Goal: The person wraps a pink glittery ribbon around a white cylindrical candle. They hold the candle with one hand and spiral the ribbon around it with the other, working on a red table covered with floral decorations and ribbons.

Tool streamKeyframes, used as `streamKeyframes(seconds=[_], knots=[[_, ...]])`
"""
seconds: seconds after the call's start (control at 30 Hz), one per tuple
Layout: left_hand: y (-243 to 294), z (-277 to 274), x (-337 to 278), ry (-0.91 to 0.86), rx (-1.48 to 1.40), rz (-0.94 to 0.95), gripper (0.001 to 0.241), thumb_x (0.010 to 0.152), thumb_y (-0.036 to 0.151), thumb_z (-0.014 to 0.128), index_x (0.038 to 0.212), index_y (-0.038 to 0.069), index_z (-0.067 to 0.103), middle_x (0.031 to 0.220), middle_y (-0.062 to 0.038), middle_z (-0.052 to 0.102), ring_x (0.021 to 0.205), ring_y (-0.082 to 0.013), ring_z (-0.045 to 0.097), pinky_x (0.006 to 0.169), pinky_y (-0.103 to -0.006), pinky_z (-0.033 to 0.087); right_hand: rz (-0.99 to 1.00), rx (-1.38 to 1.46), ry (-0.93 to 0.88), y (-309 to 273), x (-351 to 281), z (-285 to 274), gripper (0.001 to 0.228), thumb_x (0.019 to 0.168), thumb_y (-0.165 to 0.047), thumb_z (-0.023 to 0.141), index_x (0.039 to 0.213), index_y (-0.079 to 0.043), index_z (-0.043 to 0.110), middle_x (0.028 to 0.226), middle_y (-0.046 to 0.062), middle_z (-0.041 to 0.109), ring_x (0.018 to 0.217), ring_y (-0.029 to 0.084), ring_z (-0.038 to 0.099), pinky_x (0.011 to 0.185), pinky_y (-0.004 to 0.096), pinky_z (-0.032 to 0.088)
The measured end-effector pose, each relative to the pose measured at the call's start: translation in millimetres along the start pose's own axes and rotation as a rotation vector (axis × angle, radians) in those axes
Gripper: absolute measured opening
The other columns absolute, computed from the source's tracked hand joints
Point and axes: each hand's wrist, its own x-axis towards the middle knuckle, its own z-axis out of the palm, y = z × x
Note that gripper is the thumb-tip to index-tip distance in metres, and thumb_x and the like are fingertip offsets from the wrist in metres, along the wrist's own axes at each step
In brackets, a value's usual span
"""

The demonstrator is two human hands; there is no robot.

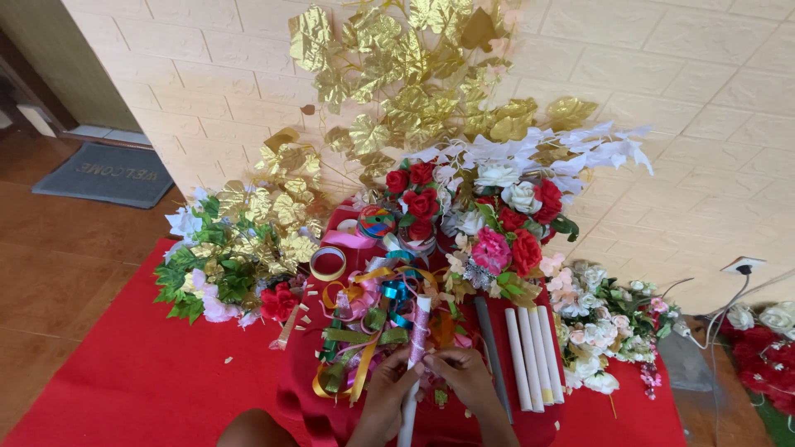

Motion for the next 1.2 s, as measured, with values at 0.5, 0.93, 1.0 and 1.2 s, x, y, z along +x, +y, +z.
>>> streamKeyframes(seconds=[0.5,0.93,1.0,1.2], knots=[[-6.2,-11.1,2.7,-0.043,-0.1,0.075,0.022,0.096,0.019,0.073,0.102,-0.002,0.073,0.062,-0.011,0.057,0.048,-0.0181,0.049,0.042,-0.0311,0.044,0.001,-0.002,-0.044,-10.8,-7.5,5.7,0.025,0.093,-0.023,0.078,0.076,-0.006,0.085,0.054,0.0,0.059,0.049,0.009,0.039,0.051,0.03,0.031],[-1.0,-12.0,4.4,-0.009,-0.048,0.082,0.022,0.094,0.019,0.075,0.104,-0.002,0.073,0.068,-0.014,0.062,0.05,-0.0189,0.051,0.041,-0.0312,0.045,-0.03,0.008,-0.045,-10.2,-4.3,9.0,0.024,0.093,-0.021,0.078,0.077,-0.005,0.086,0.058,0.001,0.064,0.052,0.01,0.046,0.053,0.03,0.036],[-1.9,-12.8,5.6,0.01,-0.08,0.057,0.02,0.094,0.018,0.077,0.102,0.0,0.073,0.066,-0.009,0.055,0.051,-0.0168,0.048,0.04,-0.0302,0.045,-0.038,-0.004,-0.036,-10.2,-4.0,9.1,0.022,0.091,-0.023,0.08,0.078,-0.006,0.087,0.058,0.001,0.068,0.054,0.01,0.052,0.054,0.03,0.04],[-8.5,-15.1,6.3,0.02,-0.154,-0.013,0.024,0.09,0.007,0.08,0.111,0.0,0.072,0.075,-0.012,0.062,0.059,-0.0172,0.052,0.041,-0.0274,0.044,0.008,-0.033,-0.026,-14.4,-2.6,10.6,0.021,0.087,-0.025,0.081,0.085,-0.006,0.09,0.069,0.004,0.079,0.064,0.011,0.067,0.06,0.029,0.049]])
